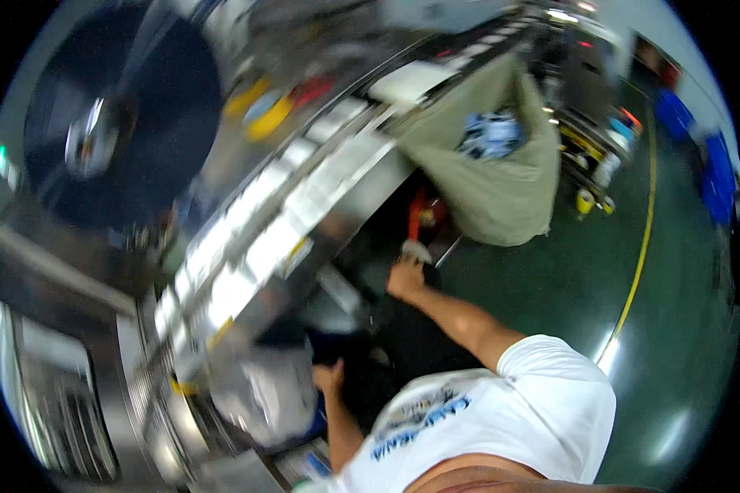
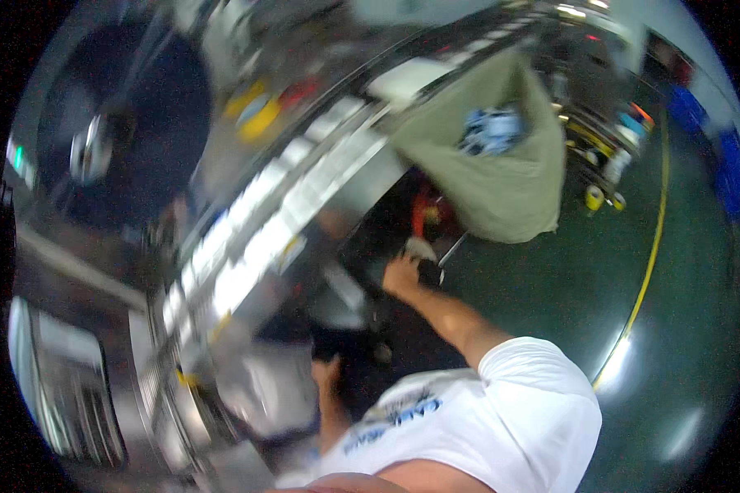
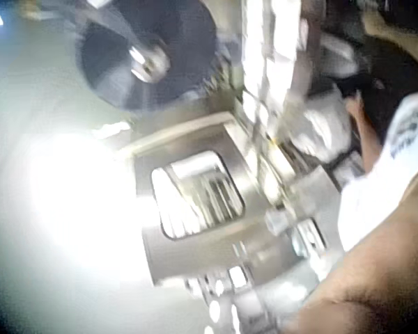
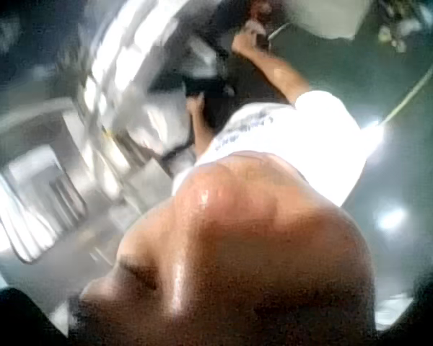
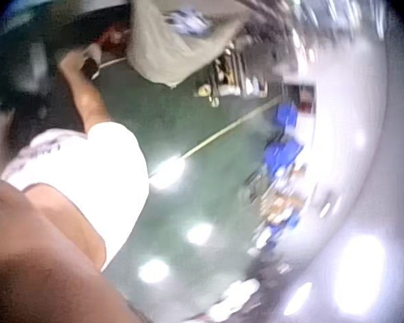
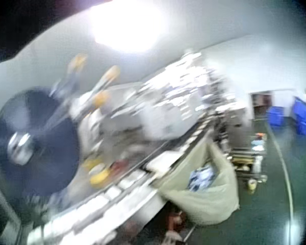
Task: The person handles white rectangular blocks moving along a conveyor belt in a factory setting. They pick up the blocks, inspect them, and place them back onto the line or into a plastic bag. The person also uses a red coiled air hose to clean the machinery.
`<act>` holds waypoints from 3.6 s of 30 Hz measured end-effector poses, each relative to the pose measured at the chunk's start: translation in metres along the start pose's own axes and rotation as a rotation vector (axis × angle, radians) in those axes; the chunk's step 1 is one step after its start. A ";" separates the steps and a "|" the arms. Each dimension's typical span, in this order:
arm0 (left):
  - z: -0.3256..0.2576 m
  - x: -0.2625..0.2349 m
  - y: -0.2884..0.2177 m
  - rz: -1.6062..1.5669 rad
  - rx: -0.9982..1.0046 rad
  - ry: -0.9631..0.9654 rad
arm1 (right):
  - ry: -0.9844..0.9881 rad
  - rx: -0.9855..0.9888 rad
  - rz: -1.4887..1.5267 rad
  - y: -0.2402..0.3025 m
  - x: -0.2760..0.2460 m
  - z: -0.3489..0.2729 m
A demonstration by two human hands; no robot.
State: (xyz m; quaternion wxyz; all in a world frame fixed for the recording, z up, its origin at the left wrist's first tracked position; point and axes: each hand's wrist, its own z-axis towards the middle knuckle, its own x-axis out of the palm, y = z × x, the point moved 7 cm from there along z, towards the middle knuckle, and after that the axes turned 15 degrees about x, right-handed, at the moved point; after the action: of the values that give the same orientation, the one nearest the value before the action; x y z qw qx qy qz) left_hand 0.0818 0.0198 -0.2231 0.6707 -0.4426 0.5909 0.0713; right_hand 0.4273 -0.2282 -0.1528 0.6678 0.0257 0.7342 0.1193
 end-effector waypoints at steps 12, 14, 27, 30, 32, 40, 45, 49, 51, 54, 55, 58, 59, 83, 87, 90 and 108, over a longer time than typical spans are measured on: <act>-0.017 -0.006 0.018 -0.076 -0.411 0.095 | 0.157 -0.139 -0.053 0.042 0.024 0.023; -0.015 0.000 0.028 -0.087 -0.415 0.139 | 0.218 -0.131 -0.132 0.046 0.033 0.025; -0.042 -0.021 -0.017 0.146 -0.144 0.468 | 0.160 -0.068 -0.224 0.052 0.037 0.020; -0.063 -0.052 -0.057 0.163 0.062 0.642 | 0.157 -0.090 -0.216 0.052 0.030 0.015; -0.078 -0.078 -0.088 0.038 0.223 0.664 | 0.222 -0.116 -0.264 0.053 0.029 0.014; -0.120 -0.160 -0.112 -0.213 0.401 0.759 | 0.234 -0.143 -0.184 0.056 0.017 0.023; -0.106 -0.162 -0.084 0.123 0.679 0.705 | 0.281 -0.192 -0.192 0.050 0.039 0.027; -0.108 -0.148 -0.079 0.093 0.661 0.799 | 0.140 -0.103 -0.187 0.045 0.038 0.032; -0.116 -0.149 -0.089 0.070 0.727 0.839 | 0.159 -0.156 -0.248 0.053 0.041 0.031; -0.119 -0.164 -0.106 -0.069 0.746 0.739 | 0.090 -0.188 -0.210 0.064 0.032 0.023; -0.121 -0.169 -0.110 -0.082 0.775 0.703 | 0.095 -0.167 -0.245 0.064 0.030 0.021; -0.134 -0.165 -0.100 0.031 0.713 0.903 | 0.168 -0.224 -0.359 0.071 0.031 0.014; -0.136 -0.165 -0.100 0.038 0.740 0.907 | 0.122 -0.215 -0.375 0.074 0.028 0.013; -0.145 -0.169 -0.087 0.070 0.758 0.850 | 0.084 -0.120 -0.145 0.063 0.025 0.022; -0.140 -0.173 -0.094 0.041 0.756 0.807 | 0.053 -0.056 -0.274 0.063 0.023 0.024; -0.140 -0.176 -0.095 0.036 0.746 0.829 | 0.163 -0.102 -0.275 0.069 0.025 0.024; -0.134 -0.179 -0.102 0.051 0.650 0.950 | 0.246 -0.016 -0.276 0.062 0.019 0.024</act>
State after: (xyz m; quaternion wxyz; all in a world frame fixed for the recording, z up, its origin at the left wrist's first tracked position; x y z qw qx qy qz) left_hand -0.0052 -0.0551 -0.0057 0.4315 -0.1829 0.8293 -0.3044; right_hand 0.4412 -0.1611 -0.1608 0.5832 -0.0954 0.8060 0.0345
